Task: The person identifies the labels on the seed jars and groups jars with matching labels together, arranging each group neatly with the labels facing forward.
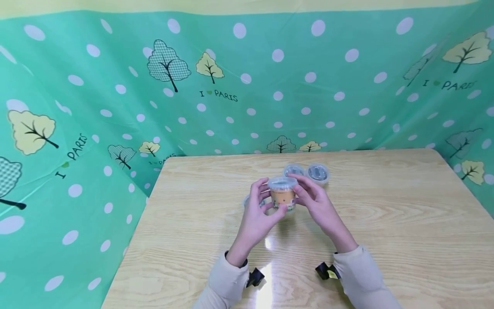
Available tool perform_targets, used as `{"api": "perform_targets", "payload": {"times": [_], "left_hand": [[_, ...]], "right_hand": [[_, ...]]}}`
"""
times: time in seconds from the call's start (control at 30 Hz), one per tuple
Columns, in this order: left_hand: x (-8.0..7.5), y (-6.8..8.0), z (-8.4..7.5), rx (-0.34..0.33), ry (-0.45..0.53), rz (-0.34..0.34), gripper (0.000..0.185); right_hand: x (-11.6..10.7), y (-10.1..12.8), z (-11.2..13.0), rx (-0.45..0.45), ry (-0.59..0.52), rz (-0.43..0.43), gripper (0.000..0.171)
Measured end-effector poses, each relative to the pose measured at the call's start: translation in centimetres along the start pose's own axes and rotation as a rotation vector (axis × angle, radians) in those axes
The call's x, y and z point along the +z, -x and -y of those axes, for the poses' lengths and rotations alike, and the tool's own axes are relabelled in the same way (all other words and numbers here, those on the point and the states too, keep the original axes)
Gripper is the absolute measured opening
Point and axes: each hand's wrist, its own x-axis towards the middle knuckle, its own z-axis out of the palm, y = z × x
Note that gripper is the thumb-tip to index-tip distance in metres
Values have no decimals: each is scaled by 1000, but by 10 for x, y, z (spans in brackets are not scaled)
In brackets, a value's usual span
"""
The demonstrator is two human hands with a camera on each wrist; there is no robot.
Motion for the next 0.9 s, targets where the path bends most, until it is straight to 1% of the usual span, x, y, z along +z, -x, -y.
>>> {"api": "perform_targets", "payload": {"times": [0.2, 0.47, 0.67, 0.9], "left_hand": [[3, -1, -2, -4, -27, -15, 85], [3, -3, -2, -16, -29, -25, 80], [-1, -4, -2, -16, 18, -12, 75], [-5, -4, 0, -14, 29, 20, 74]], "right_hand": [[0, -1, 0, 3, -23, -27, 47], [1, 0, 2, 0, -39, -22, 47], [-1, 0, 2, -13, -21, -1, 46], [-1, 0, 2, -20, -12, 5, 44]]}}
